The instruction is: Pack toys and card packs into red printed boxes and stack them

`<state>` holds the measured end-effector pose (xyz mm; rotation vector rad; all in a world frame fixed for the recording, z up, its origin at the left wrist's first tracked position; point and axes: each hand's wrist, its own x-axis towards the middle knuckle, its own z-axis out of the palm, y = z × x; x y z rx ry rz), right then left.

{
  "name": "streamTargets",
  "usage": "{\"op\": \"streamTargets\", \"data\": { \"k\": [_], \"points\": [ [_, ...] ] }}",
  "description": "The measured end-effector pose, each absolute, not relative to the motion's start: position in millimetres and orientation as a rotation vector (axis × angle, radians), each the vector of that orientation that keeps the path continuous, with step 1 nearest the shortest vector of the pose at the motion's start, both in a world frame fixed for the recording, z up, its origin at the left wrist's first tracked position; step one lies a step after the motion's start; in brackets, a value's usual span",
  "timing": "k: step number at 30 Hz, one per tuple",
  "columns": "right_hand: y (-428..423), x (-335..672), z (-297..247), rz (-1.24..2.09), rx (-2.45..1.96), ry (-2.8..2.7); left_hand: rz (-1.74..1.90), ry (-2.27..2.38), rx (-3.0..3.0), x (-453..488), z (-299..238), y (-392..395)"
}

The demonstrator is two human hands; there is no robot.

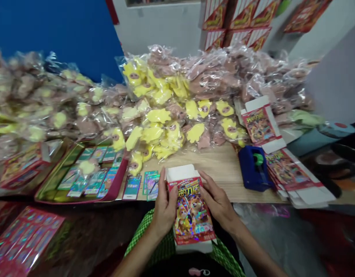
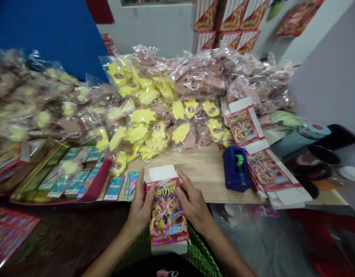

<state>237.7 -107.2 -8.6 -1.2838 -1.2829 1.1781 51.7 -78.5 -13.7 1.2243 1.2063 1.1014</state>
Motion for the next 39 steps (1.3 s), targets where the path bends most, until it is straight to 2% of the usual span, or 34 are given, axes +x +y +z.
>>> {"op": "streamTargets", "data": {
  "k": [6, 13, 17, 23, 27, 32, 39],
  "points": [
    [-102, 249, 1, 1.039, -1.361, -1.518, 0.970, 1.188, 1.332, 50, -17, -88],
    [-96, 257, 20, 1.208, -1.246, -1.466, 0.915, 0.961, 0.808, 40, 2, -79],
    [-99, 258, 36, 1.114, -1.300, -1.744, 0.855, 0.968, 0.920, 29, 2, -78],
    [-92, 257, 51, 1.268, -1.353, -1.816, 0.861, 1.045, 0.996, 28, 6, -74],
    [-88, 249, 58, 1.140, -1.461, -1.886, 0.833, 1.031, 0.898, 32, 13, -68],
    [-92, 242, 49, 0.942, -1.492, -2.036, 0.781, 0.996, 0.989, 26, 8, -65],
    [-117, 243, 23, 1.067, -1.323, -2.053, 0.744, 0.881, 1.214, 2, -15, -78]
  ]
}}
